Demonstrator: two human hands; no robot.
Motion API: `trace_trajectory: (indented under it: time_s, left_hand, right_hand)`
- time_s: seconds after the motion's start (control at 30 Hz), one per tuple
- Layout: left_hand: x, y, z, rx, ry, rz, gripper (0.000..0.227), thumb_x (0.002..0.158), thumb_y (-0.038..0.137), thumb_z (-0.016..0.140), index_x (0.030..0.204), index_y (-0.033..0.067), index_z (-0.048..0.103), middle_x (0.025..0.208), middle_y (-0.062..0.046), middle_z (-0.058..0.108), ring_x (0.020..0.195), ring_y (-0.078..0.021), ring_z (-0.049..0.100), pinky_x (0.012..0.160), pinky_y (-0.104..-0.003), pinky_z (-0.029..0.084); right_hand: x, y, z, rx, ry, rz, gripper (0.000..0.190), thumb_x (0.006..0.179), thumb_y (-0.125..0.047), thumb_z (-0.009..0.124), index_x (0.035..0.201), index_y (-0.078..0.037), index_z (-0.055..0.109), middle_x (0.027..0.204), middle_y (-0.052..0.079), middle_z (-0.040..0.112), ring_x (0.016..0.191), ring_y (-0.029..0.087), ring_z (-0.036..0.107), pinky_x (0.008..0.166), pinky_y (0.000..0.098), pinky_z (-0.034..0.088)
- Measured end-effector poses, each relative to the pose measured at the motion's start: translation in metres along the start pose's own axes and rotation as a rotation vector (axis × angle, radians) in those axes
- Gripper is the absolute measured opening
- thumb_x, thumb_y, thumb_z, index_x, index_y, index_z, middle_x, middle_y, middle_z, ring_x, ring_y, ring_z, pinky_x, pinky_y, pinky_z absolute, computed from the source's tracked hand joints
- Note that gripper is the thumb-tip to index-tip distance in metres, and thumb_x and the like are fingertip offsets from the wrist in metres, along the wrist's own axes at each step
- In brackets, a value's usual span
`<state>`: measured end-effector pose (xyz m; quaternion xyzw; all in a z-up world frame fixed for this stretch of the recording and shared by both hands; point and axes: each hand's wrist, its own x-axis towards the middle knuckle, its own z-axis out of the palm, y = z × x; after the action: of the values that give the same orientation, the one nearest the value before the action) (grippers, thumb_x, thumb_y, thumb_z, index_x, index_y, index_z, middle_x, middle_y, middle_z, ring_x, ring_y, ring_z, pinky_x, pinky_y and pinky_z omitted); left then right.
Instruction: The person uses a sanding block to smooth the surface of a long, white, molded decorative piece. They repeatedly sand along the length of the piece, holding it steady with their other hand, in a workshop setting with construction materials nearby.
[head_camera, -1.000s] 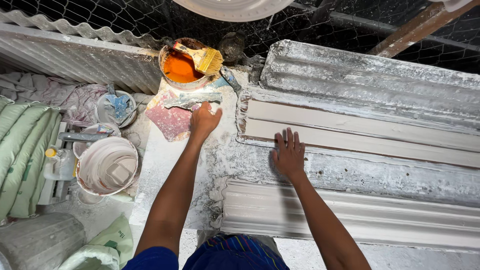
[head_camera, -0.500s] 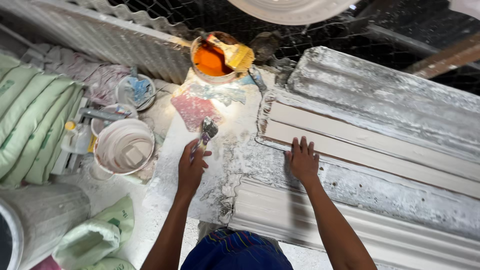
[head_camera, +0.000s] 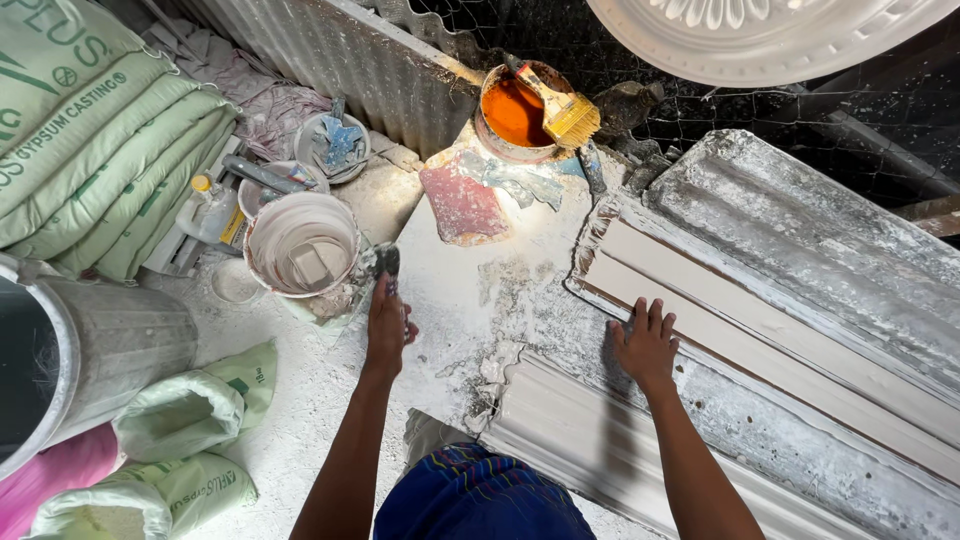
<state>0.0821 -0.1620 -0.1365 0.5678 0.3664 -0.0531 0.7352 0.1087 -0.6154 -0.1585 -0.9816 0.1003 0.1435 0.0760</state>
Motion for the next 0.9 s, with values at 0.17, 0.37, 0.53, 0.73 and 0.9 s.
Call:
trace_trajectory:
  time_s: [0.17,0.37,0.53,0.73,0.9]
  left_hand:
    - [0.012,0.005,0.018,0.265,0.115,0.037,0.054,0.106,0.033,0.034,0.159,0.0245,0.035,0.100,-0.013,0.065,0.052,-0.0175,0.053,0.043,-0.032,0.050]
    - [-0.057,-0.019,0.017,0.465,0.012,0.041,0.052,0.103,0.033,0.038,0.154,0.0220,0.037,0.118,-0.011,0.064,0.057,-0.0224,0.066,0.043,-0.038,0.056]
    - [-0.065,-0.007,0.000,0.386,0.050,0.178,0.078,0.099,0.032,0.053,0.158,0.0066,0.009,0.107,-0.024,0.069,0.059,-0.0299,0.070,0.047,-0.039,0.061]
    - [0.019,0.016,0.012,1.364,0.374,0.373,0.052,0.101,0.011,0.053,0.150,0.0001,0.039,0.142,-0.021,0.056,0.107,-0.0417,0.069,0.085,-0.052,0.060]
    - [-0.001,-0.016,0.038,1.473,0.412,0.315,0.051,0.097,0.009,0.052,0.145,-0.0044,0.043,0.142,-0.021,0.054,0.101,-0.0403,0.071,0.082,-0.051,0.059]
  right_hand:
    - [0.012,0.002,0.003,0.015,0.028,-0.020,0.082,0.098,-0.066,0.039,0.163,-0.018,0.023,0.171,0.017,0.013,0.155,0.048,0.010,0.117,0.0704,0.020]
    - [0.004,0.004,0.005,0.010,0.039,-0.014,0.081,0.099,-0.065,0.039,0.163,-0.018,0.023,0.171,0.017,0.013,0.154,0.048,0.011,0.116,0.0700,0.020]
    - [-0.002,0.003,-0.004,0.034,0.055,-0.037,0.075,0.099,-0.060,0.042,0.162,-0.020,0.029,0.171,0.016,0.018,0.155,0.047,0.015,0.116,0.0688,0.022]
    - [0.000,0.006,-0.013,0.032,0.044,-0.081,0.072,0.100,-0.057,0.044,0.161,-0.021,0.031,0.170,0.014,0.021,0.154,0.045,0.018,0.114,0.0672,0.024]
    - [-0.004,0.027,-0.019,0.009,0.020,-0.188,0.073,0.097,-0.057,0.047,0.160,-0.024,0.031,0.168,0.012,0.022,0.152,0.042,0.020,0.113,0.0659,0.026]
